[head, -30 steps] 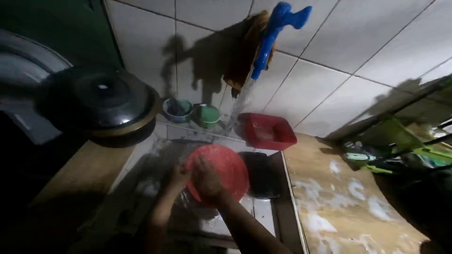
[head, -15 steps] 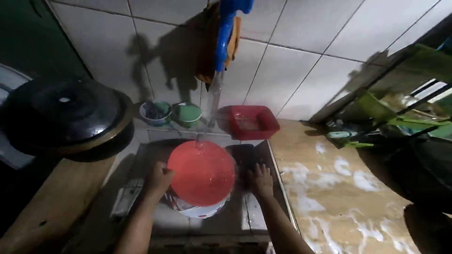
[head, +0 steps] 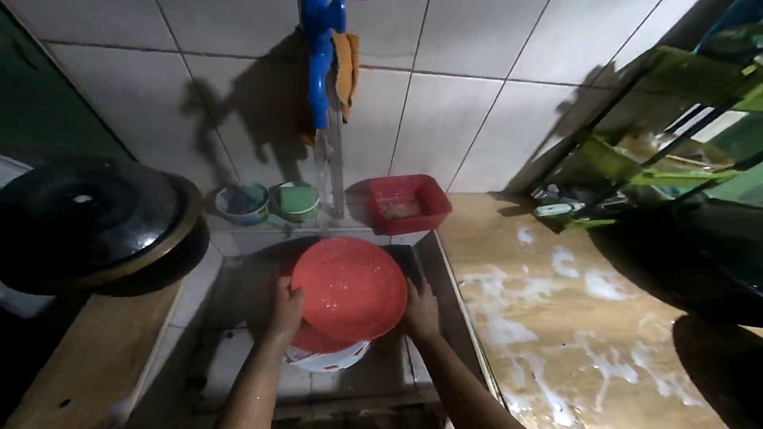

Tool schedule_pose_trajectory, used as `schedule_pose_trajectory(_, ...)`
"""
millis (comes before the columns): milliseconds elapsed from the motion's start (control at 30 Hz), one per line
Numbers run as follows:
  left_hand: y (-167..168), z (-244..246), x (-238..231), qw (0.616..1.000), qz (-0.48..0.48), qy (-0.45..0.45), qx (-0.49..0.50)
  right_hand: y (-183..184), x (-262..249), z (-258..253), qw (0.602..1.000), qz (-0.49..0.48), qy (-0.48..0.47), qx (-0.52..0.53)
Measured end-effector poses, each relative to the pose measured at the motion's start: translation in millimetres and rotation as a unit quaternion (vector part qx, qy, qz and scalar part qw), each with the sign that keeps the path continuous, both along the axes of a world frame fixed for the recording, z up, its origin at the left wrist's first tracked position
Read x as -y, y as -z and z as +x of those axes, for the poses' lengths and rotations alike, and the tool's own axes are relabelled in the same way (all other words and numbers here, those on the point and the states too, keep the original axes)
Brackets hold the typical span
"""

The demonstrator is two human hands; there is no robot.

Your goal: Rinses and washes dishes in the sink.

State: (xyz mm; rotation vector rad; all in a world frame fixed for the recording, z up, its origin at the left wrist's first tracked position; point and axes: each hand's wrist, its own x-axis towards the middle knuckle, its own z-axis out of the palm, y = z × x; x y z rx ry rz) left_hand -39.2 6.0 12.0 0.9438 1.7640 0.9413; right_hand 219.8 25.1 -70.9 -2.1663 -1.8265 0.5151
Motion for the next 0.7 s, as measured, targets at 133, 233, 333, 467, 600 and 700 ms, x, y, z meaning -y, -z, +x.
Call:
schedule_pose_trajectory(133,-30.1,15.3,-12.3,0.992,0.035,0.051,-0.112,6.7,-10.5,6.9,1.000,0.024,-0.011,-0.017)
schedule_pose_trajectory(233,-53.1,27.4,-14.1,0.974,0.072,0.092,-0.196,-4.7,-18.8,1.2,0.999,0.002,-0.036,0.004)
schedule_pose_trajectory(333,-77.0,37.4,-7.6,0.957,0.088,0.090,-0.262,-10.7,-22.5,0.8,0.997,-0.017,-0.071,0.032)
schedule_pose_trajectory(467,-94.9,31.7,-3.2,0.955,0.118,0.067,-0.265,-58.0,-29.5,0.5,0.992,-0.103,-0.078,0.012)
schedule_pose_trajectory(600,-102.5,21.4,-9.1,0.957,0.102,0.054,-0.267,-97.7,-9.1,-33.3,0.965,0.100,-0.200,-0.136)
schedule_pose_trajectory(700,-114.6,21.6,-17.9,0.970,0.088,0.048,-0.223,-117.3,18.7,-79.0,0.920,0.116,-0.322,-0.190)
